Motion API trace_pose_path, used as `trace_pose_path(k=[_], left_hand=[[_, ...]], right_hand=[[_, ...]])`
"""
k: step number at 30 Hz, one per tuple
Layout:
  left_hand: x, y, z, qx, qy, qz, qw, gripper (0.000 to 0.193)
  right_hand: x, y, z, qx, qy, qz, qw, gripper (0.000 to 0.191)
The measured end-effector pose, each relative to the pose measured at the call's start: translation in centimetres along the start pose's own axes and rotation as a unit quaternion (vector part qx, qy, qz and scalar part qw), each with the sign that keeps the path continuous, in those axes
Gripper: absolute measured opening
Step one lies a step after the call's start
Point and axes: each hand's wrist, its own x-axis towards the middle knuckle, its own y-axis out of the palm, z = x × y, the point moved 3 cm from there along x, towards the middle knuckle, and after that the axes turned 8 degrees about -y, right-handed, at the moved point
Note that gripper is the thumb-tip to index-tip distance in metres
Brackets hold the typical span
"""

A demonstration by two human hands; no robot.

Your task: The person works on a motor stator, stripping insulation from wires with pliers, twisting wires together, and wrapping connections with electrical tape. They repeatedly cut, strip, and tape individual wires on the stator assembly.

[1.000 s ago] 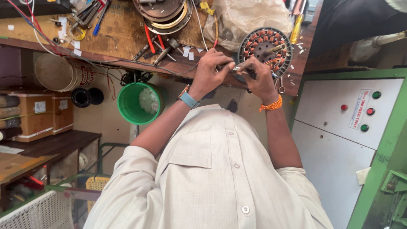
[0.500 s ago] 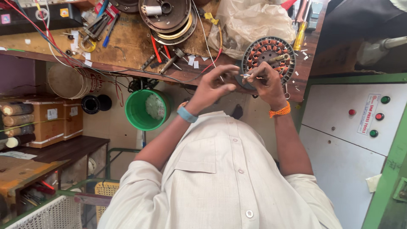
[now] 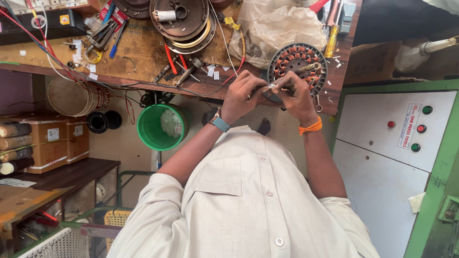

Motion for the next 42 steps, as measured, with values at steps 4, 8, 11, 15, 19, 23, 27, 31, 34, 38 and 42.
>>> trace_pose_path(k=[4, 8, 11, 15, 19, 23, 27, 31, 34, 38, 42], left_hand=[[-1.3, 0.3, -0.2, 0.083, -0.039, -0.023, 0.995, 0.013], [-2.6, 1.5, 2.2, -0.06, -0.27, 0.0, 0.961, 0.007], [-3.3, 2.5, 3.4, -0.363, -0.457, 0.071, 0.809, 0.014], [-3.7, -0.4, 1.0, -0.684, -0.362, 0.097, 0.626, 0.018], [-2.4, -4.6, 0.6, -0.493, -0.278, 0.071, 0.821, 0.013], [0.4, -3.1, 1.4, -0.307, -0.159, 0.124, 0.93, 0.039], [1.5, 0.7, 2.6, -0.249, -0.096, 0.12, 0.956, 0.034], [1.5, 2.9, 3.8, -0.31, -0.118, 0.066, 0.941, 0.013], [1.3, 3.3, 4.4, -0.34, -0.145, 0.092, 0.925, 0.012], [1.0, 2.9, 4.2, -0.39, -0.185, 0.137, 0.892, 0.023], [0.5, 3.7, 3.6, -0.344, -0.208, 0.039, 0.915, 0.016]], right_hand=[[0.1, 0.9, 0.7, -0.083, -0.049, 0.006, 0.995, 0.017], [0.1, 1.5, 1.3, -0.212, -0.137, 0.029, 0.967, 0.019], [0.1, 1.8, 1.4, -0.219, -0.145, 0.027, 0.965, 0.019], [0.1, 1.3, 0.9, -0.069, -0.066, -0.003, 0.995, 0.018], [0.0, 0.0, 0.0, 0.054, 0.006, -0.024, 0.998, 0.019], [0.2, -1.1, -0.5, 0.084, 0.021, -0.018, 0.996, 0.017], [0.5, -1.6, -0.5, 0.058, 0.027, -0.019, 0.998, 0.017], [0.5, -1.7, -0.2, 0.053, 0.041, -0.024, 0.997, 0.015], [0.4, -1.6, -0.3, 0.07, 0.043, -0.045, 0.996, 0.014], [0.3, -1.3, -0.6, 0.077, 0.037, -0.062, 0.994, 0.014], [0.3, -1.0, -0.8, 0.035, 0.019, -0.06, 0.997, 0.015]])
